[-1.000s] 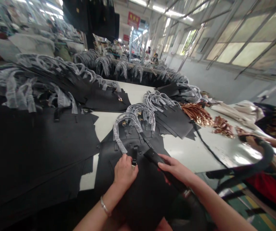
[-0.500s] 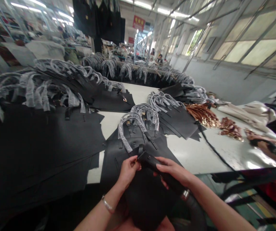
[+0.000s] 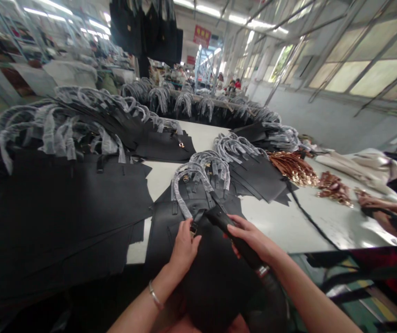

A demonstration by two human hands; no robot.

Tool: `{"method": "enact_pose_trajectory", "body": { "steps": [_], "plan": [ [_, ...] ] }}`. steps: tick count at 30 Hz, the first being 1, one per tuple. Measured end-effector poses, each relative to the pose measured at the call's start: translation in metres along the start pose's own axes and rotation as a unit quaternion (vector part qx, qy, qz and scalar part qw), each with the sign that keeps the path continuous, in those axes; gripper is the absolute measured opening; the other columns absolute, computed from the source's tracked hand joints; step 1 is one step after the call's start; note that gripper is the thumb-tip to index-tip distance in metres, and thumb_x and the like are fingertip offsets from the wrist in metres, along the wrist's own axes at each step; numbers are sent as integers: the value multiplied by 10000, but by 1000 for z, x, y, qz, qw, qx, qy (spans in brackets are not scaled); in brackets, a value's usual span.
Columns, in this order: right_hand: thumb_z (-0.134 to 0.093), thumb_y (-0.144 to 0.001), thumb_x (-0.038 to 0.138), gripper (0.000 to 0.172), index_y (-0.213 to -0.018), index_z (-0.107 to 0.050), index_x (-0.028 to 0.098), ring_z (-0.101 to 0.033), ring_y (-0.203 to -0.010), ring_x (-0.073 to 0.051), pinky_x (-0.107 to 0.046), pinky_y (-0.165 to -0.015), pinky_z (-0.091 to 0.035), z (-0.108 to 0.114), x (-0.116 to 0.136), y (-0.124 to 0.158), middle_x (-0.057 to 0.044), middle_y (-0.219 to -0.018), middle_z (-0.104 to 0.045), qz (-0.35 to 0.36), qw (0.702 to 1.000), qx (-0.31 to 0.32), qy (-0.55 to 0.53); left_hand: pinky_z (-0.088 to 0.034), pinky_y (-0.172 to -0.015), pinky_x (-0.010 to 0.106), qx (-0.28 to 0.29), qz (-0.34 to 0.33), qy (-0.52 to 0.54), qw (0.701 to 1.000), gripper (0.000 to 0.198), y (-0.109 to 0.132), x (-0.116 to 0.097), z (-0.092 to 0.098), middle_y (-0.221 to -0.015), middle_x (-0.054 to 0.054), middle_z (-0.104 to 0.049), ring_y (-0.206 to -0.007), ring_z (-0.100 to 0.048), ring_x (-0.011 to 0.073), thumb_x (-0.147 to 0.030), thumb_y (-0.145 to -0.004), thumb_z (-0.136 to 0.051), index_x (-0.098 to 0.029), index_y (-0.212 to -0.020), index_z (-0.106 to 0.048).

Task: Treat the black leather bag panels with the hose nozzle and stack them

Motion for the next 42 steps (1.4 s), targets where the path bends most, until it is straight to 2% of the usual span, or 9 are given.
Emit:
{"method": "enact_pose_trajectory", "body": {
  "steps": [5, 12, 17, 21, 25, 27, 33, 36, 42],
  "plan": [
    [-624, -827, 411, 589, -1335, -395, 224, -572, -431, -96, -223, -399, -475, 1, -13, 9, 7, -813, -635, -22, 999, 19, 28, -500, -814, 332, 19, 1, -29, 999, 228, -10, 6, 12, -956, 88, -605, -873, -613, 196, -231, -880, -462, -173, -1015, -636],
    [-651, -803, 454, 640, -1357, -409, 244, -575, -465, -90, -218, -415, -482, -14, -28, 11, -15, -878, -639, -23, 996, 76, 38, -448, -494, 205, 123, 288, 314, 896, 367, 8, 46, -31, -813, 78, -677, -672, -642, 155, -441, -841, -529, -134, -1024, -610],
    [-655, -794, 437, 651, -1351, -407, 208, -571, -451, -93, -223, -400, -478, -30, -22, -1, -26, -871, -645, -24, 994, 102, 19, -380, -458, 180, 137, 267, 346, 889, 395, 11, 42, -38, -684, 40, -651, -550, -576, 106, -460, -800, -605, -121, -999, -639],
    [-635, -812, 426, 645, -1361, -374, 210, -563, -430, -92, -224, -401, -470, -13, -2, -12, -10, -836, -645, 5, 1000, 21, 14, -392, -451, 181, 150, 289, 368, 871, 348, 0, 36, -29, -794, 98, -688, -573, -593, 108, -424, -811, -620, -98, -932, -638],
    [-628, -828, 419, 608, -1344, -382, 214, -576, -444, -106, -231, -402, -478, 13, -1, -11, -10, -821, -645, -12, 999, -10, 32, -537, -690, 277, 98, 265, 523, 804, 505, -32, 17, 1, -1083, 190, -657, -892, -662, 204, -527, -906, -429, -76, -1034, -615],
    [-622, -834, 429, 595, -1337, -388, 212, -586, -457, -113, -235, -404, -486, 22, -10, -9, -20, -824, -647, -38, 998, -10, 43, -535, -810, 341, 49, 229, 542, 807, 558, -40, 14, 16, -1188, 190, -614, -1011, -635, 231, -569, -913, -368, -95, -1119, -579],
    [-600, -851, 432, 506, -1283, -441, 220, -582, -438, -107, -220, -380, -486, 18, -31, -14, -14, -788, -640, -95, 993, 24, 61, -470, -913, 427, 131, 29, 75, 988, 213, 1, 3, -8, -1058, 105, -676, -999, -599, 256, -305, -818, -609, -182, -973, -686],
    [-596, -857, 433, 513, -1287, -424, 215, -573, -417, -108, -216, -365, -479, 16, -31, -26, -9, -754, -644, -111, 992, 25, 61, -439, -944, 455, 140, -107, -86, 981, 253, 26, -15, -25, -1155, 97, -650, -1055, -548, 252, -154, -852, -521, -200, -1034, -690],
    [-615, -845, 439, 594, -1338, -397, 190, -581, -414, -116, -223, -356, -476, 2, -17, -55, -23, -763, -659, -86, 992, 47, 83, -465, -858, 420, 136, -182, -199, 953, 310, 36, -26, -32, -1214, 101, -618, -1023, -518, 240, -106, -874, -476, -187, -1131, -631]
  ]
}}
Point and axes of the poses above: each hand's wrist, its own y-axis away from the middle knuckle, its own z-axis out of the back of the hand, x = y × z, the point moved 10 cm from there along -y, towards the middle knuckle
